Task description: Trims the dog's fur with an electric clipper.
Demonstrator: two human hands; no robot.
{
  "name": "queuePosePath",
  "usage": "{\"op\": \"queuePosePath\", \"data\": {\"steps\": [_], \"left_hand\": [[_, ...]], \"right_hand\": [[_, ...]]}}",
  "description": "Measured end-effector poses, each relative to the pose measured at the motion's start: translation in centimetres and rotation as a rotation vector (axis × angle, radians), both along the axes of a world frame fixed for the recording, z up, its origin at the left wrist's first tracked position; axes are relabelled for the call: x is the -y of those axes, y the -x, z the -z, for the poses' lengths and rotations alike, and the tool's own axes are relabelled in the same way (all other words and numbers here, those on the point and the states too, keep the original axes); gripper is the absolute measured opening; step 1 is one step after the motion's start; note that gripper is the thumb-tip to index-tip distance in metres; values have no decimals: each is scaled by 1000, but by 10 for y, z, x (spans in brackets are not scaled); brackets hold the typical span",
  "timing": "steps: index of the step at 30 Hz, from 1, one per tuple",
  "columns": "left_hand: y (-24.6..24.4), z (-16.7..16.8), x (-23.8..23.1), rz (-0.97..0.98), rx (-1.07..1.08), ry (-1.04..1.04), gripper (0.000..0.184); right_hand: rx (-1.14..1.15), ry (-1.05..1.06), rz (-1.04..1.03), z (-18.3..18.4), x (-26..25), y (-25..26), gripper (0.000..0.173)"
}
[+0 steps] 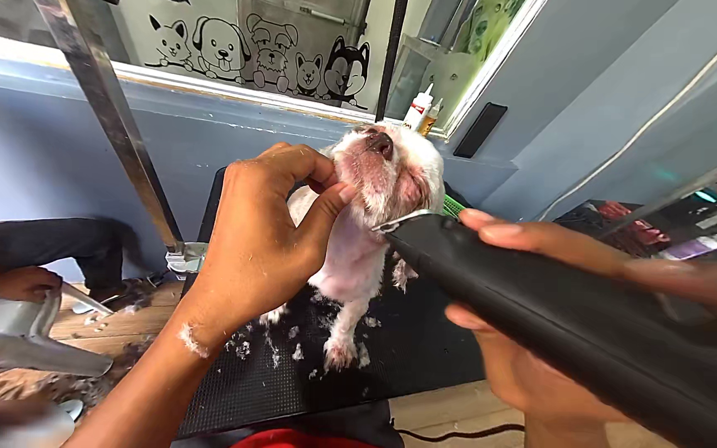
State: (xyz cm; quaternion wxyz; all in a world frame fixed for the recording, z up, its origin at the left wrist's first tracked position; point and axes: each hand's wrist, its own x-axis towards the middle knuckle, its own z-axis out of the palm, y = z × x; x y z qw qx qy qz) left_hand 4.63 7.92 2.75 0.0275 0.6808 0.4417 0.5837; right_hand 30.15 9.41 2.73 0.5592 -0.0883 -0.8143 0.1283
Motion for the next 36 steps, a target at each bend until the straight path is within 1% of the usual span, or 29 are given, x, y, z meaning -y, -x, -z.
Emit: {"op": "queuePosePath", "data": {"steps": [2, 4, 6, 7, 8, 10, 11, 13, 15, 17, 19, 21, 23, 25, 26, 28, 30, 31, 33, 34, 36], "left_hand": [[2, 0, 0, -16, -19, 1, 13], [5, 1, -1, -21, -26, -3, 13], [7, 3, -4, -12, -23, -11, 12], [8, 4, -5, -9, -28, -11, 12], [10, 6, -6, -6, -32, -13, 13], [10, 8, -8, 9, -17, -27, 13], [10, 9, -8, 12, -10, -30, 12], [10, 8, -10, 24, 2, -48, 11], [10, 9, -11, 40, 26, -71, 11], [10, 11, -14, 45, 45, -84, 10], [13, 14, -17, 62, 45, -102, 11], [19, 17, -22, 136, 59, -125, 15], [23, 16, -30, 246, 111, -140, 17], [27, 13, -42, 371, 185, -131, 12], [29, 12, -50, 447, 219, -120, 14], [34, 8, -65, 600, 258, -100, 33], [37, 1, -76, 703, 226, -98, 48], [37, -3, -80, 735, 194, -101, 49], [33, -9, -88, 768, 123, -126, 38], [30, -11, -91, 766, 89, -140, 34], [25, -12, -95, 749, 31, -163, 30]], "right_hand": [[27, -29, -82, 0, -15, 3, 55], [36, -33, -192, 4, -31, 5, 63], [96, 14, -191, 20, -34, 4, 62], [139, 66, -190, 30, -34, -2, 62], [164, 118, -215, 32, -33, -5, 62], [156, 183, -276, 21, -29, -3, 59], [112, 180, -298, 12, -26, 5, 58], [31, 135, -264, 1, -21, 15, 60], [-23, 118, -242, -3, -20, 17, 61], [-71, 173, -250, -5, -19, 13, 63], [-114, 158, -173, -11, -21, 3, 63], [-171, 140, -105, -17, -24, -8, 62], [-197, 153, -99, -21, -28, -14, 63], [-203, 173, -107, -19, -31, -16, 63], [-207, 176, -108, -16, -32, -16, 63], [-216, 165, -91, -9, -33, -17, 64], [-215, 145, -63, -4, -33, -19, 63], [-215, 143, -54, -1, -33, -21, 62], [-198, 144, -39, 1, -31, -26, 59], [-195, 130, -30, 0, -30, -26, 57], [-206, 97, -27, -3, -29, -26, 51]]}}
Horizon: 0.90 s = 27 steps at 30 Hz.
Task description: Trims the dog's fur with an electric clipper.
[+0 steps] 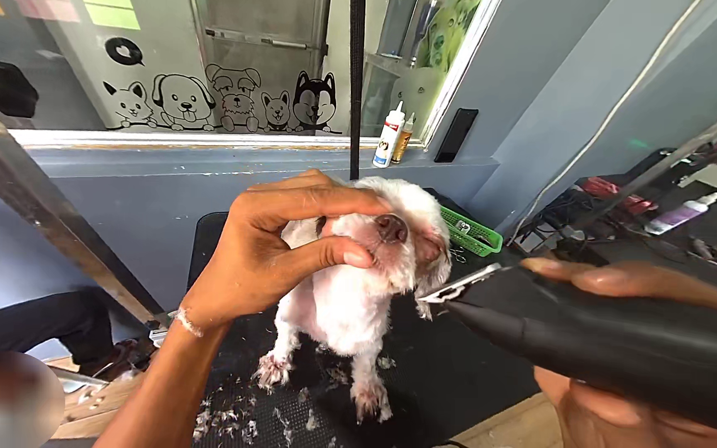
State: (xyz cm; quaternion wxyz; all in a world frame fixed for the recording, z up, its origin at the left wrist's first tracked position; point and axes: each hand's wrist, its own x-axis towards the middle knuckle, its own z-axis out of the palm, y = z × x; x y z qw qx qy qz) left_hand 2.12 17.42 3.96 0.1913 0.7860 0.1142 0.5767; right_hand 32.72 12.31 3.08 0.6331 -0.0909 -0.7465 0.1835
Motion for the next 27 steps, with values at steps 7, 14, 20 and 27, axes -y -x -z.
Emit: {"op": "queuePosePath", "data": {"steps": [7, 14, 20, 27], "left_hand": [[-15, -6, -2, -154, -95, -85, 28], [-11, -35, -20, -166, -369, -221, 42], [-18, -60, -30, -325, -651, -184, 52], [-31, -72, -28, -584, -828, -129, 69]], "right_hand": [[53, -12, 12, 9, -10, 7, 62], [32, 22, -15, 20, -2, -6, 61], [27, -109, 174, 12, -2, 13, 58], [125, 21, 30, 32, -22, 26, 66]]}}
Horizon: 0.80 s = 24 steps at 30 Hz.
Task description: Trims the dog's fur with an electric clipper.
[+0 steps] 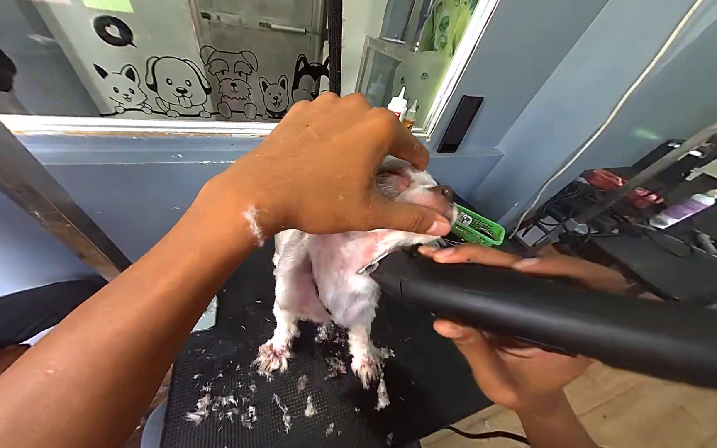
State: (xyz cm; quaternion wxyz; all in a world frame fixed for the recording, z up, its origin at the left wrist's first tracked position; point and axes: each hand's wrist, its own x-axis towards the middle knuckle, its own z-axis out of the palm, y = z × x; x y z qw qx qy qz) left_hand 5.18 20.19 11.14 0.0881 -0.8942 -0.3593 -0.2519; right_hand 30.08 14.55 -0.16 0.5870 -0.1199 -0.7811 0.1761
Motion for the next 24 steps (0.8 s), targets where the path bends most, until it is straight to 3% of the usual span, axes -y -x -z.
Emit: {"op": "queuePosePath", "data": {"steps": [4, 10, 19, 24], "left_hand": [[-9, 8, -1, -105, 11, -84, 74], [-36, 1, 10, -128, -10, 0, 71], [-59, -24, 0, -155, -156, 175, 65], [-57, -29, 1, -65, -51, 266, 62]], "right_hand": [[44, 109, -70, 19, 6, -5, 66], [-202, 143, 84, 25, 21, -2, 66], [-215, -120, 312, -3, 29, -20, 60], [-207, -110, 287, -5, 14, -11, 66]]}}
